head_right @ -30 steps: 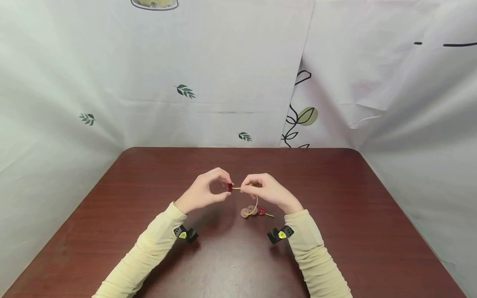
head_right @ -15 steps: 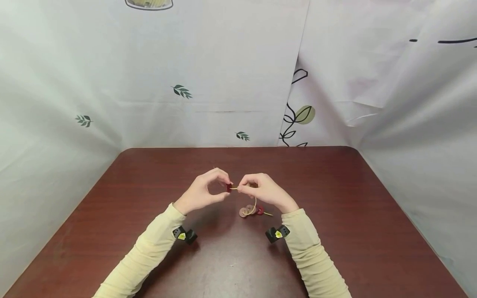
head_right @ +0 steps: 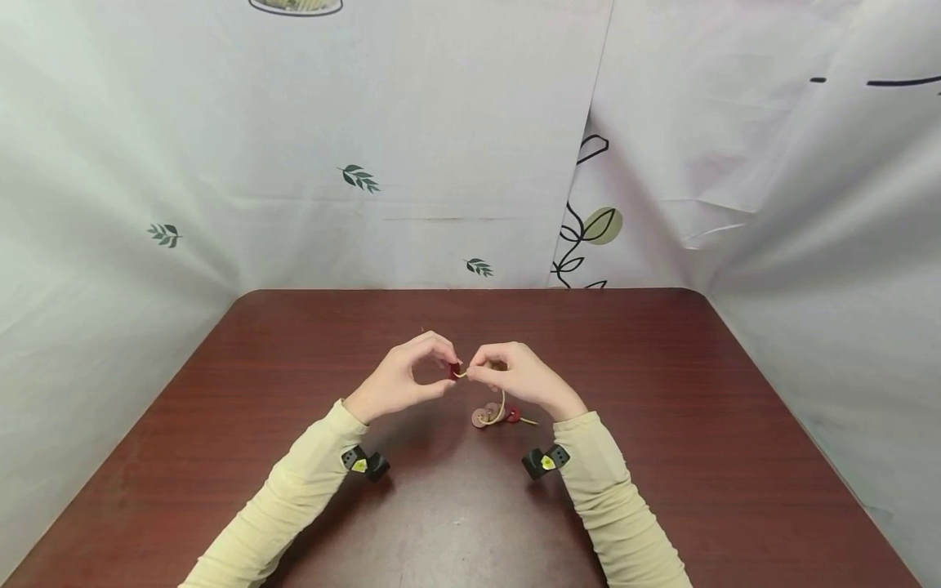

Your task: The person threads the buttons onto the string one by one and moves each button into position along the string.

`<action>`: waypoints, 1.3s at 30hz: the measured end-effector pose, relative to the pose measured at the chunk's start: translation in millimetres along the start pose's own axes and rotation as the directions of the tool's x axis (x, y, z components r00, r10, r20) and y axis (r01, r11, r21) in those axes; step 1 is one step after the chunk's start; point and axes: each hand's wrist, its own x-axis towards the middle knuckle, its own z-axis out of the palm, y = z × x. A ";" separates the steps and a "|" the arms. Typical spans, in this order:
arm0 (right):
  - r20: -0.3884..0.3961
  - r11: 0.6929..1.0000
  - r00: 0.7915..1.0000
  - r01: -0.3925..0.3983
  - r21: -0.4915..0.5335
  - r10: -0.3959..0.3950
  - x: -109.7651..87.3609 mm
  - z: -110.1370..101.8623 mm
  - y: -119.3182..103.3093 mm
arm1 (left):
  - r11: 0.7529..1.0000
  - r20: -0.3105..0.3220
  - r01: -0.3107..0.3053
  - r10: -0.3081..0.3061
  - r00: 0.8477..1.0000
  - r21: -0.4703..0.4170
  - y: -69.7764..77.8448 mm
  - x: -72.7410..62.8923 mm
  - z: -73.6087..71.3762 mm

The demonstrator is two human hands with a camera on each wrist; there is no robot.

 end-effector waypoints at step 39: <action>0.012 0.999 1.000 0.009 0.032 -0.009 3.4 7.8 -2.1 | 1.000 -0.032 0.006 -0.006 0.999 -0.008 4.9 -1.4 4.9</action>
